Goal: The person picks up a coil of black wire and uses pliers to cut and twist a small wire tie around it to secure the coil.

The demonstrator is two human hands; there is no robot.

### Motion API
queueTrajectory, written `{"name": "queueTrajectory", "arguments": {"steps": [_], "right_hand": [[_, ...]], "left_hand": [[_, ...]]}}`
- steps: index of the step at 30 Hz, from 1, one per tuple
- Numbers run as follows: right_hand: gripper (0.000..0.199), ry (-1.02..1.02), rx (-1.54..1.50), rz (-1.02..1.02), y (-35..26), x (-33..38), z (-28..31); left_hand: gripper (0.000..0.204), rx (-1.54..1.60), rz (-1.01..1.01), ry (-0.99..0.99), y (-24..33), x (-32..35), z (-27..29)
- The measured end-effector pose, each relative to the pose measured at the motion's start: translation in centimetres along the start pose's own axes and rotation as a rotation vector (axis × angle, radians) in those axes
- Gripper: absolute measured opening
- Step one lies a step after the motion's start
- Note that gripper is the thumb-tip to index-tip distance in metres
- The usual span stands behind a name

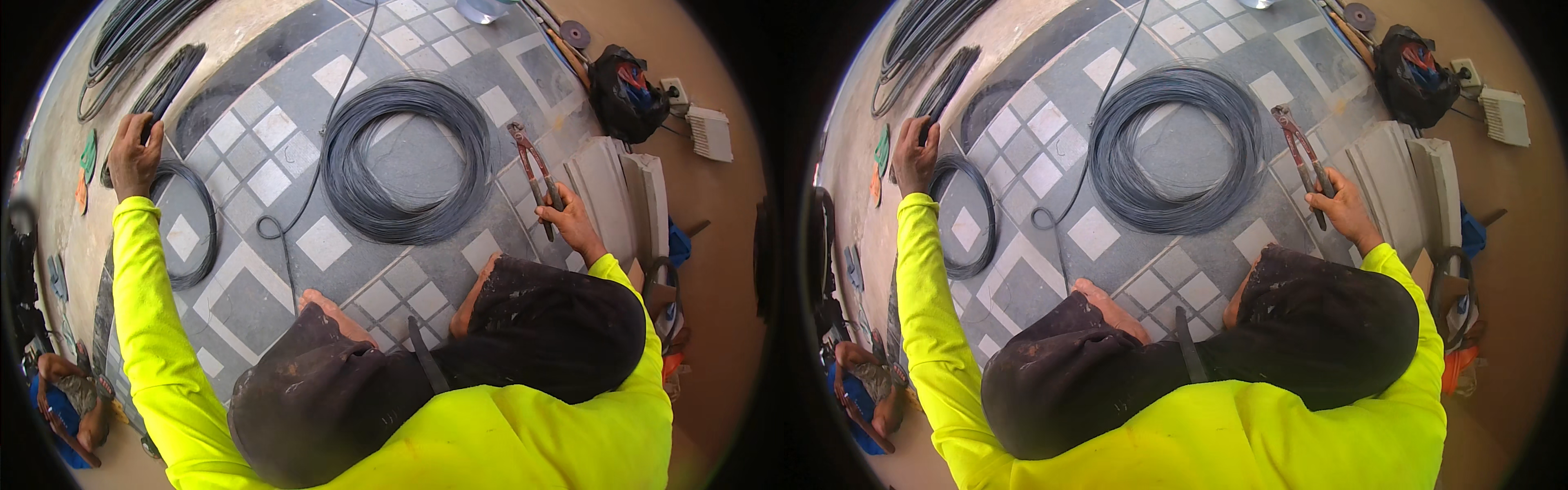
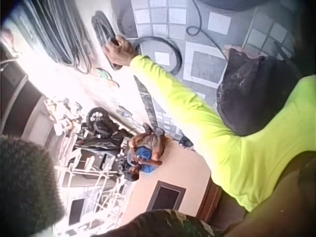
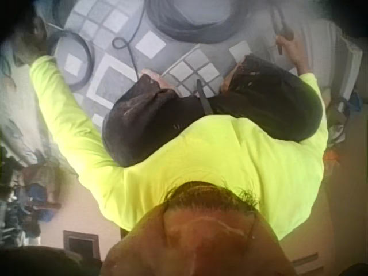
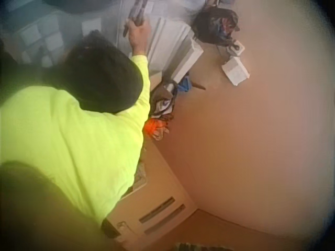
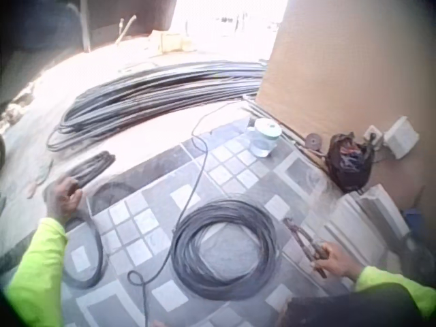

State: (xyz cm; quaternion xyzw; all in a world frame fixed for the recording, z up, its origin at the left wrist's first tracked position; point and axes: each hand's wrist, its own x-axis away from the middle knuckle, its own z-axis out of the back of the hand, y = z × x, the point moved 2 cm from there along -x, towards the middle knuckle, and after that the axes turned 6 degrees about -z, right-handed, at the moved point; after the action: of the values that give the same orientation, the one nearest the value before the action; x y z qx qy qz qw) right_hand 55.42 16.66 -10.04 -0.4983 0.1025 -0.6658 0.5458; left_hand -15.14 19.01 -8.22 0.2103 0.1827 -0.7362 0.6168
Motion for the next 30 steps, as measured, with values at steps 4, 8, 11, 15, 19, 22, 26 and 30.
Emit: {"name": "queueTrajectory", "arguments": {"steps": [4, 8, 11, 15, 19, 22, 26, 30], "right_hand": [[0.02, 0.389, 0.244, -0.002, 10.4, 0.7, 2.9], [0.024, 0.483, 0.549, -0.041, 14.5, 0.2, 5.0], [0.028, 0.491, 0.747, -0.058, 16.1, -0.9, 4.4], [0.034, 0.539, 0.716, 0.039, 17.7, -2.0, 2.6], [0.028, 0.539, 0.479, 0.094, 11.7, -3.3, 1.1], [0.022, 0.407, 0.001, 0.112, 7.6, -4.3, -1.9], [0.022, 0.168, -0.083, 0.227, 2.3, -5.7, -7.5], [0.029, 0.074, -0.01, 0.217, 3.3, -6.8, -9.8]], "left_hand": [[0.023, 0.011, 0.097, -0.278, 1.3, 7.0, -4.6], [0.024, -0.006, 0.166, -0.407, 2.8, 12.4, -6.0], [0.029, -0.105, 0.229, -0.631, 4.1, 14.3, -5.9], [0.027, 0.027, 0.237, -0.503, 8.1, 10.2, -4.4], [0.02, 0.525, 0.137, -0.635, 17.8, 1.2, -2.8], [0.021, 0.843, 0.067, -0.929, 28.5, -4.2, -4.7], [0.042, 0.813, 0.173, -0.944, 39.0, -5.1, -11.3], [0.053, 0.599, 0.51, -0.912, 46.7, -2.0, -15.7]]}}
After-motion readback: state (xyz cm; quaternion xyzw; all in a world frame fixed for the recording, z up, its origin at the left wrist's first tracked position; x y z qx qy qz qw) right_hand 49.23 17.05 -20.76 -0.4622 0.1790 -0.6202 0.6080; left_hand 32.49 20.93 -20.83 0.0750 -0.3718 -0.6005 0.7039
